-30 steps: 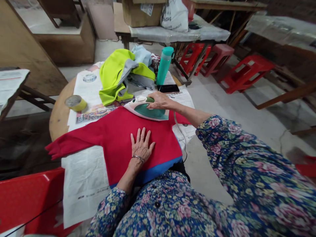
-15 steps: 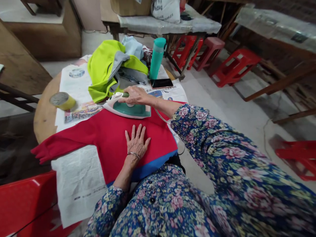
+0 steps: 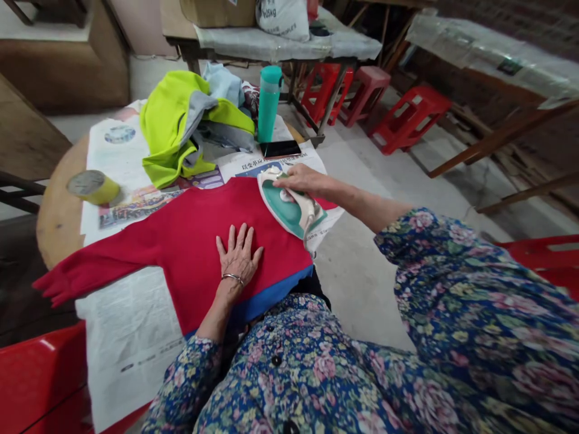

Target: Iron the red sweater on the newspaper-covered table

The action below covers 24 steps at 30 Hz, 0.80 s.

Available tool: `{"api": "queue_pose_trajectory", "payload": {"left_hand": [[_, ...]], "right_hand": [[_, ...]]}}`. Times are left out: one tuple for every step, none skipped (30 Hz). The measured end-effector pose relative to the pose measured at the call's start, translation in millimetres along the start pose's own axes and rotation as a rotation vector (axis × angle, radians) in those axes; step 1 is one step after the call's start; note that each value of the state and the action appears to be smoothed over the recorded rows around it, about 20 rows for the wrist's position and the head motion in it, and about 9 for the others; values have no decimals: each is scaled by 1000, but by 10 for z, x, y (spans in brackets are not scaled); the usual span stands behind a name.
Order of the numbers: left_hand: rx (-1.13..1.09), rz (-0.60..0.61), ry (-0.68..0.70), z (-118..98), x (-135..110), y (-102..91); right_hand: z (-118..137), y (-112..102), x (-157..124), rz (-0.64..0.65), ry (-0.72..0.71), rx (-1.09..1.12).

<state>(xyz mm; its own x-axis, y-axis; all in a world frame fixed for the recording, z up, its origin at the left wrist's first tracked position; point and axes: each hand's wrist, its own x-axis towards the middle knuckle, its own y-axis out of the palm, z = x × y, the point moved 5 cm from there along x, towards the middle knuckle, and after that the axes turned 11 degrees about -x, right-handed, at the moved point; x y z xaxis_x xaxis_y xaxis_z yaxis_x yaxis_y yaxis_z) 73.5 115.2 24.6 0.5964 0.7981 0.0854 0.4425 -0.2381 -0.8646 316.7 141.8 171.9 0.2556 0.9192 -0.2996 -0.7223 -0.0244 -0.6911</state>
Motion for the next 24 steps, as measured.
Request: {"api": "queue_pose_trajectory", "payload": {"left_hand": [[1, 0, 3, 1, 0, -3], [1, -1, 5, 1, 0, -5], [2, -2, 6, 2, -2, -6], [3, -4, 8, 3, -5, -6], [4, -5, 9, 5, -8, -6], [4, -8, 10, 6, -11, -5], [4, -10, 11, 7, -14, -5], [3, -13, 13, 7, -17, -4], [1, -15, 14, 6, -20, -3], [-1, -16, 15, 5, -22, -3], [-4, -16, 16, 2, -25, -4], [-7, -15, 16, -3, -27, -6], [-10, -12, 15, -9, -28, -9], [-13, -9, 14, -15, -29, -13], [-15, -6, 12, -21, -30, -17], [-16, -4, 10, -25, -30, -22], [-17, -2, 8, -29, -29, -26], [-16, -2, 6, -31, -28, -31], [-16, -2, 5, -31, -27, -34], [-15, 0, 5, -31, -25, -37], [-13, 2, 6, -31, -22, -40], [-10, 6, 7, -31, -18, -42], [-6, 8, 6, -32, -12, -46], [-2, 12, 2, -34, -6, -52]], "right_hand": [[-76, 42, -115, -16, 93, 8], [-140, 96, -239, -25, 167, 23], [-191, 144, -369, -56, 217, 43], [-230, 195, -501, -80, 241, 56], [-253, 250, -629, -92, 233, 86], [-282, 316, -755, -77, 237, 121], [-311, 379, -876, -70, 242, 174], [-343, 444, -990, -60, 253, 242], [-377, 512, -1097, -48, 271, 310], [-410, 583, -1193, -36, 286, 375], [-441, 648, -1278, -33, 295, 432], [-464, 705, -1350, -36, 284, 478], [-482, 750, -1406, -49, 257, 516], [-493, 786, -1449, -61, 221, 544], [-500, 814, -1478, -68, 181, 564], [-505, 834, -1493, -69, 146, 578], [-508, 850, -1494, -64, 121, 584], [-509, 860, -1482, -60, 105, 582], [-510, 862, -1456, -63, 99, 577], [-509, 859, -1417, -76, 101, 570], [-504, 854, -1365, -93, 106, 559], [-494, 847, -1300, -113, 111, 546], [-476, 837, -1223, -134, 113, 533], [-455, 824, -1137, -160, 113, 521]]}}
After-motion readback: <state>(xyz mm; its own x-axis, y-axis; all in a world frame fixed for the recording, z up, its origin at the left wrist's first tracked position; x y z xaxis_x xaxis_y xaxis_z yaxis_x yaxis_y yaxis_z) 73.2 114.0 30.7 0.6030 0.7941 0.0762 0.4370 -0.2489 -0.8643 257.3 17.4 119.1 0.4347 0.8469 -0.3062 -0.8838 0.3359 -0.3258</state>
